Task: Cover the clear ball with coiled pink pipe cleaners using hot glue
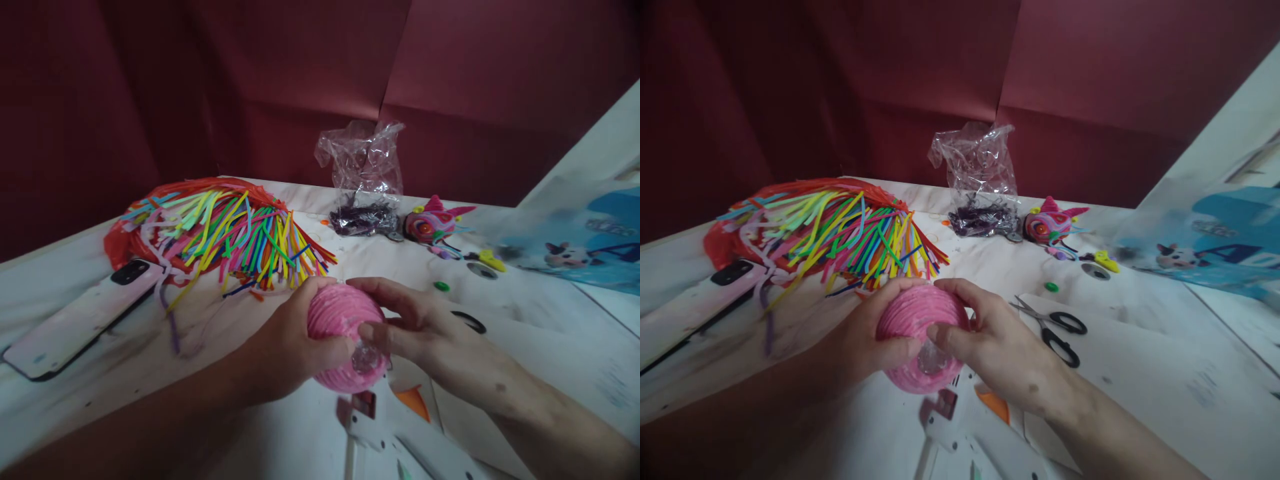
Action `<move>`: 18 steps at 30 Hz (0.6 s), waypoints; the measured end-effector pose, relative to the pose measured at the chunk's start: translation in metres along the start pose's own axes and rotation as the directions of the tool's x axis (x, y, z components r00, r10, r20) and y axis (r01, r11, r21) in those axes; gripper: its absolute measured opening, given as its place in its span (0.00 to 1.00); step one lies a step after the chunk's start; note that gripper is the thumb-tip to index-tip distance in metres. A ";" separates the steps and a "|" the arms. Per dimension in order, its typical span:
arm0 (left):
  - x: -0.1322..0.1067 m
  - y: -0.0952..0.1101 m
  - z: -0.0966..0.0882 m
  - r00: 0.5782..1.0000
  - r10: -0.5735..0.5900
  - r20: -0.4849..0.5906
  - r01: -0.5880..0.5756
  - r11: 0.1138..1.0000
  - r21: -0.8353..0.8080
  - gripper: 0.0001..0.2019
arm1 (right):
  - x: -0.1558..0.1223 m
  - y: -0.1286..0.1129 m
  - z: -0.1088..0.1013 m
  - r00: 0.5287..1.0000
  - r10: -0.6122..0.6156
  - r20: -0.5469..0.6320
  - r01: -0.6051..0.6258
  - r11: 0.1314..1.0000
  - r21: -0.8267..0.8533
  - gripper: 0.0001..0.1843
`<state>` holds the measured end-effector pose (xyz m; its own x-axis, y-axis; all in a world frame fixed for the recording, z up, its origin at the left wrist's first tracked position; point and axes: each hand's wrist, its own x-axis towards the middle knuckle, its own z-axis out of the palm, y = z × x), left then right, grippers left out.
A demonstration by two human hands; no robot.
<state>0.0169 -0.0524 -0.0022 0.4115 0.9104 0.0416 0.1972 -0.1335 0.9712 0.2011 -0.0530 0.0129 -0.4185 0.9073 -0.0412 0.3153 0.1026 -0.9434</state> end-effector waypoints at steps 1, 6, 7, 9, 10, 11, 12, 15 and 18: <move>0.000 0.000 0.000 1.000 0.000 0.002 0.000 1.000 0.006 0.26 | 0.000 0.000 0.000 1.000 0.005 0.002 -0.005 1.000 -0.002 0.26; -0.002 0.000 0.000 1.000 -0.014 -0.021 0.014 1.000 0.013 0.25 | 0.001 0.000 -0.002 0.999 -0.025 0.031 0.024 1.000 0.007 0.24; -0.002 0.000 0.000 1.000 -0.011 -0.023 0.011 1.000 0.010 0.24 | 0.001 0.000 -0.003 0.999 -0.027 0.032 0.027 1.000 0.006 0.23; -0.002 0.000 0.000 1.000 -0.010 -0.024 0.010 1.000 0.014 0.24 | 0.001 0.001 -0.005 1.000 -0.010 0.027 0.010 1.000 0.011 0.22; -0.002 0.000 0.001 1.000 -0.015 -0.025 0.015 1.000 0.020 0.24 | 0.001 0.002 -0.005 1.000 0.001 0.027 -0.002 1.000 0.022 0.22; -0.002 0.000 0.001 0.999 -0.023 -0.025 0.023 0.999 0.028 0.24 | 0.001 0.002 -0.005 0.999 0.011 0.031 -0.012 0.999 0.040 0.22; -0.002 0.001 0.001 0.999 -0.031 -0.026 0.032 0.999 0.039 0.25 | 0.001 0.002 -0.004 0.999 0.016 0.038 -0.018 0.998 0.063 0.22; -0.001 0.001 0.000 0.999 -0.042 -0.024 0.044 0.996 0.072 0.25 | 0.002 0.004 0.000 0.999 0.005 0.054 -0.011 0.994 0.107 0.23; -0.001 0.001 0.000 0.999 -0.044 -0.022 0.045 0.995 0.085 0.26 | 0.003 0.005 0.002 0.999 -0.013 0.045 0.009 0.995 0.104 0.23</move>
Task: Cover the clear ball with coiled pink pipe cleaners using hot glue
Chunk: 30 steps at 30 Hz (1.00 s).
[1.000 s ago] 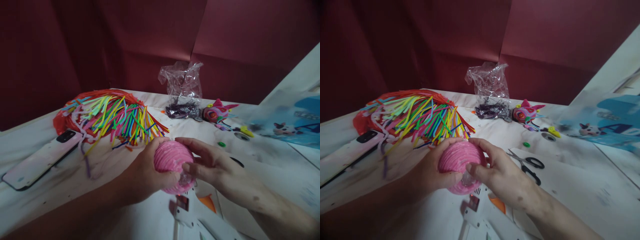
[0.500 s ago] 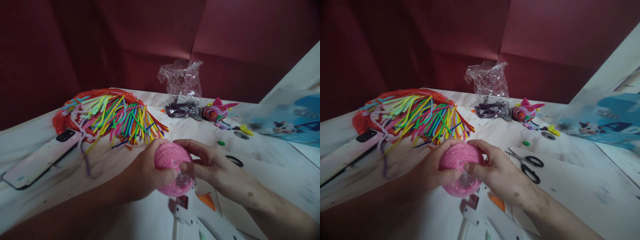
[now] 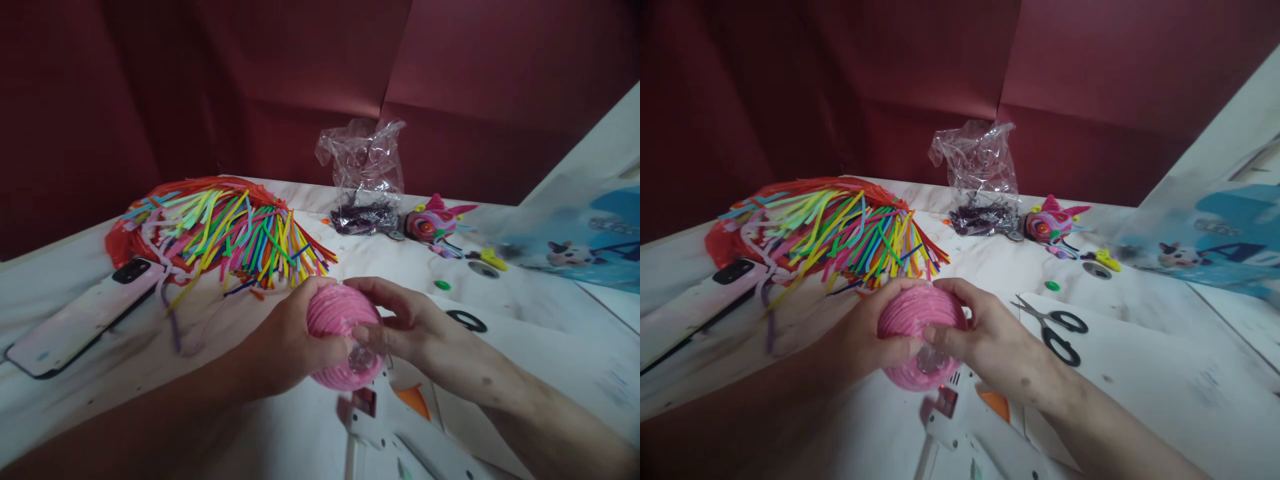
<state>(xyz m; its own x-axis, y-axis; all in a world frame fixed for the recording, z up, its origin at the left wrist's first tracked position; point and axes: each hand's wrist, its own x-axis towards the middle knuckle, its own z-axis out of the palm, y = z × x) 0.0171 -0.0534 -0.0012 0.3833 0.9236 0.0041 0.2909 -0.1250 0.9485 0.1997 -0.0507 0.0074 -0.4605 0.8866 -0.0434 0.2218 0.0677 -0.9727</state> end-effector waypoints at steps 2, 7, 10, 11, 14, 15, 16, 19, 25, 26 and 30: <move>0.000 0.000 0.000 1.000 0.003 -0.008 -0.003 1.000 0.003 0.27 | 0.000 0.001 0.000 1.000 0.000 -0.001 0.000 1.000 0.010 0.25; 0.000 -0.001 0.000 1.000 0.016 -0.022 -0.016 1.000 0.001 0.30 | -0.001 0.000 -0.001 1.000 0.007 -0.011 -0.007 0.999 0.035 0.27; 0.001 -0.003 -0.001 0.999 0.049 0.006 -0.049 0.998 -0.027 0.26 | -0.001 0.000 -0.001 1.000 0.018 -0.025 -0.017 1.000 0.014 0.27; 0.002 -0.004 -0.001 0.998 0.064 0.014 -0.063 0.997 -0.037 0.24 | -0.001 0.000 -0.001 1.000 0.017 -0.026 -0.017 1.000 0.003 0.27; 0.003 -0.004 -0.001 0.996 0.081 0.025 -0.080 0.995 -0.053 0.22 | -0.001 0.001 -0.001 0.999 -0.006 -0.033 0.005 1.000 -0.007 0.26; 0.003 -0.004 -0.001 0.997 0.075 0.025 -0.074 0.996 -0.050 0.22 | -0.001 0.001 -0.001 0.999 -0.008 -0.036 0.008 1.000 -0.004 0.26; 0.004 -0.004 -0.001 0.997 0.070 0.027 -0.068 0.996 -0.051 0.22 | -0.001 0.002 0.000 0.999 -0.006 -0.039 0.006 1.000 -0.001 0.26; 0.005 -0.005 -0.001 0.998 0.058 0.038 -0.055 0.996 -0.068 0.21 | -0.001 0.003 0.000 0.999 -0.007 -0.040 0.006 1.000 -0.015 0.27; 0.003 -0.006 -0.001 0.999 0.046 0.018 -0.044 0.995 -0.091 0.25 | 0.001 0.003 0.000 0.999 -0.030 -0.038 0.029 0.999 -0.023 0.26; 0.003 -0.006 -0.001 0.999 0.035 0.010 -0.034 0.996 -0.080 0.25 | 0.002 0.003 0.000 0.999 -0.027 -0.035 0.027 1.000 -0.013 0.27; 0.003 -0.007 0.000 1.000 0.007 0.021 -0.006 0.997 -0.079 0.27 | 0.003 0.002 -0.001 0.999 0.000 -0.038 0.000 1.000 -0.001 0.29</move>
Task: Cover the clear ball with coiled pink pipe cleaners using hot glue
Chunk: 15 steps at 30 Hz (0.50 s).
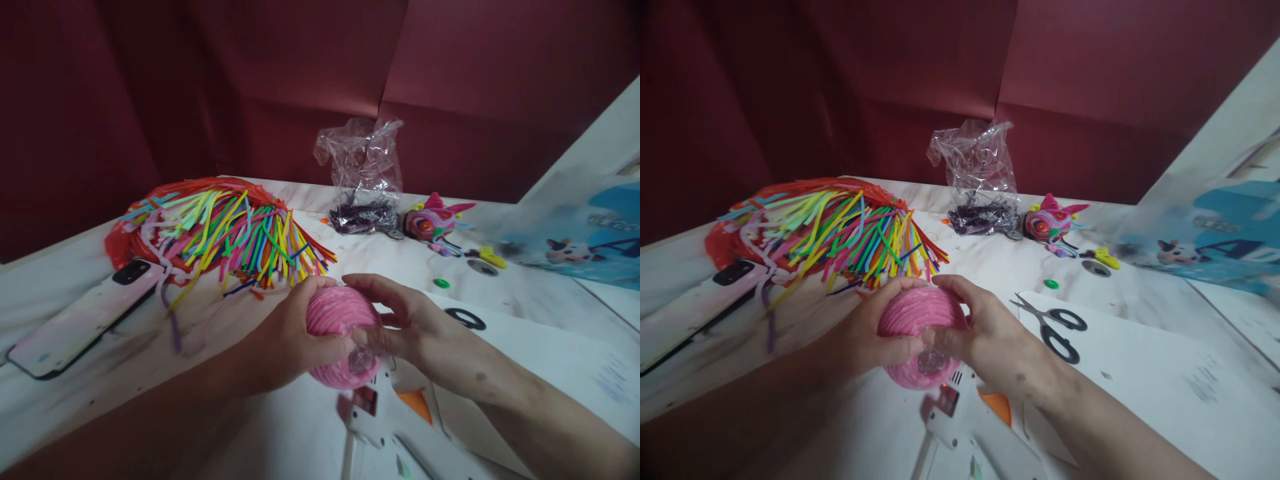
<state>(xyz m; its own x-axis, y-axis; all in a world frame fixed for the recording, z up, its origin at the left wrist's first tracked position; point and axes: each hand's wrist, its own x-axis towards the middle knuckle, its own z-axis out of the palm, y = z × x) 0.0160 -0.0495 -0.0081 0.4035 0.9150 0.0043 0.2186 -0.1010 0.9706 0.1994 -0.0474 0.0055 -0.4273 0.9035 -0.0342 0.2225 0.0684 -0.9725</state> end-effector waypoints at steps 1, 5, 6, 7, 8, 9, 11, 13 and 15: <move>0.001 -0.001 0.000 1.000 0.005 0.011 -0.004 1.000 -0.013 0.27 | 0.000 0.000 0.000 1.000 0.002 -0.002 -0.002 1.000 -0.004 0.29; 0.003 -0.005 -0.002 0.999 0.040 0.032 -0.039 0.999 -0.025 0.27 | -0.001 0.001 0.000 1.000 -0.001 -0.006 0.002 1.000 0.011 0.30; 0.003 -0.005 -0.002 0.999 0.044 0.031 -0.043 0.999 -0.019 0.27 | -0.001 0.001 0.000 1.000 -0.004 -0.009 0.004 1.000 0.013 0.31; 0.002 -0.006 -0.002 0.999 0.045 0.025 -0.045 0.999 -0.013 0.27 | -0.001 0.000 0.001 1.000 -0.012 -0.013 0.012 1.000 0.009 0.31; 0.002 -0.005 -0.002 0.999 0.047 0.020 -0.047 0.999 -0.010 0.27 | -0.001 -0.001 0.001 1.000 -0.021 -0.016 0.021 1.000 0.003 0.31; 0.001 -0.004 -0.002 0.999 0.050 0.012 -0.050 0.999 -0.009 0.27 | -0.001 -0.001 0.002 1.000 -0.026 -0.018 0.026 1.000 -0.001 0.31; -0.001 -0.002 -0.001 0.998 0.057 -0.007 -0.057 0.998 -0.005 0.27 | -0.001 -0.003 0.002 0.999 -0.037 -0.022 0.037 0.999 -0.004 0.31; -0.002 0.000 -0.001 0.998 0.053 -0.023 -0.052 0.999 0.009 0.27 | -0.001 -0.003 0.001 0.999 -0.035 -0.036 0.035 0.999 -0.012 0.32; -0.002 0.001 -0.001 0.999 0.039 -0.007 -0.039 0.999 0.012 0.29 | -0.001 -0.002 -0.001 0.999 -0.021 -0.048 0.021 1.000 -0.007 0.33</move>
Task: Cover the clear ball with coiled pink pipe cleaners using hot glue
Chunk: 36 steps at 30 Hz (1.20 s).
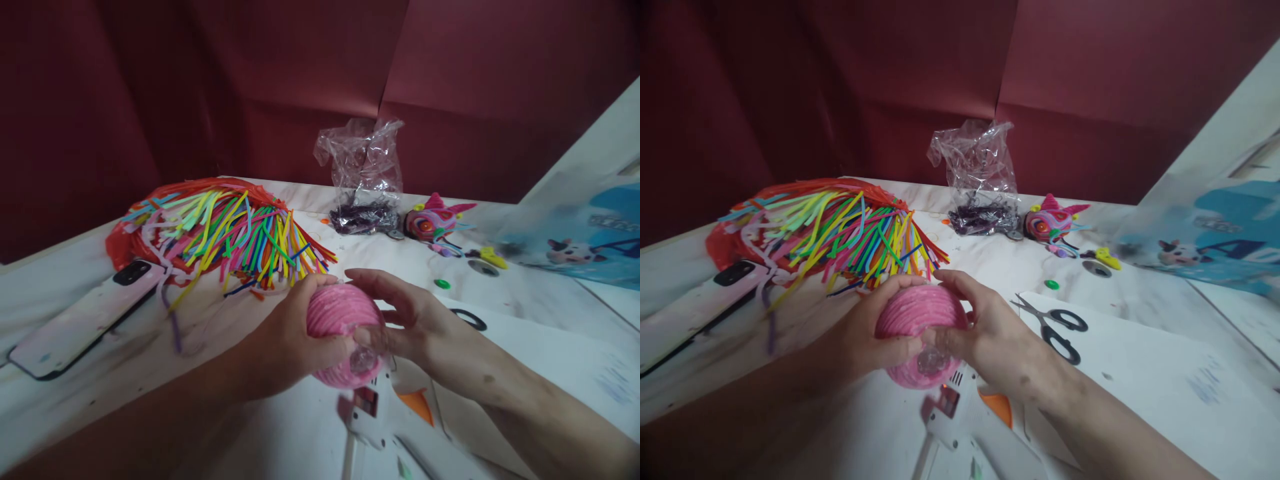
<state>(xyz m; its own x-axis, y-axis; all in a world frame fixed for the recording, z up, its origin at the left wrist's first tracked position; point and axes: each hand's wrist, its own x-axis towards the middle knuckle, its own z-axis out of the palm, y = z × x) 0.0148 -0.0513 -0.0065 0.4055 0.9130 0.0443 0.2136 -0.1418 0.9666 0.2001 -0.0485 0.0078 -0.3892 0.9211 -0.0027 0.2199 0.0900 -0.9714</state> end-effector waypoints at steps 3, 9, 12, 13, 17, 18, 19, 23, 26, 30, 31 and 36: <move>0.000 0.000 -0.001 0.998 0.004 0.055 -0.002 0.999 -0.042 0.31 | 0.000 0.002 -0.003 1.000 0.010 -0.004 -0.010 1.000 0.013 0.34; -0.002 0.000 -0.002 0.998 0.026 0.051 -0.023 0.998 -0.055 0.29 | -0.002 0.001 -0.001 1.000 0.017 -0.006 -0.017 1.000 0.011 0.34; -0.003 0.002 -0.001 1.000 0.019 0.018 -0.018 0.999 -0.050 0.29 | -0.002 0.000 0.001 1.000 0.005 -0.024 -0.005 1.000 -0.006 0.35; -0.002 0.002 -0.001 1.000 0.021 0.017 -0.020 0.998 -0.054 0.29 | -0.002 -0.001 0.000 1.000 0.000 -0.025 0.000 1.000 -0.009 0.35; 0.000 -0.001 -0.002 0.998 0.048 0.040 -0.045 0.996 -0.071 0.29 | -0.002 0.001 -0.001 0.999 -0.017 -0.037 0.017 1.000 -0.002 0.35; 0.000 -0.002 -0.002 0.998 0.051 0.041 -0.048 0.996 -0.069 0.29 | -0.002 0.001 -0.002 0.999 -0.019 -0.039 0.019 1.000 -0.006 0.34; 0.000 -0.002 -0.002 0.998 0.054 0.038 -0.052 0.997 -0.063 0.29 | -0.002 0.002 -0.002 0.999 -0.021 -0.040 0.021 1.000 -0.012 0.34; -0.001 0.000 0.000 0.997 0.062 -0.034 -0.063 0.998 -0.028 0.26 | -0.003 0.000 0.000 0.998 -0.025 -0.053 0.024 0.999 -0.025 0.37; -0.002 0.005 0.003 0.997 0.047 -0.058 -0.048 0.999 -0.021 0.23 | -0.003 -0.001 0.000 0.998 -0.031 -0.063 0.028 0.998 -0.047 0.36; -0.002 0.007 0.003 1.000 0.010 -0.019 -0.010 0.999 -0.032 0.24 | -0.002 0.000 -0.001 0.999 -0.013 -0.052 0.010 0.999 -0.053 0.37; -0.002 0.007 0.003 1.000 0.013 -0.005 -0.013 0.999 -0.038 0.24 | -0.002 0.000 -0.001 0.999 -0.004 -0.050 0.003 0.999 -0.038 0.38; 0.000 0.003 0.003 0.999 0.039 -0.012 -0.039 0.998 -0.050 0.24 | -0.002 0.002 0.000 0.999 0.008 -0.044 -0.008 1.000 -0.016 0.36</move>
<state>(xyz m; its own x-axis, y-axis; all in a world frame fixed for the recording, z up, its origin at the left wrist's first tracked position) 0.0181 -0.0533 -0.0044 0.4031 0.9112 0.0847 0.1527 -0.1582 0.9755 0.2014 -0.0497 0.0060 -0.3483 0.9374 0.0002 0.2373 0.0884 -0.9674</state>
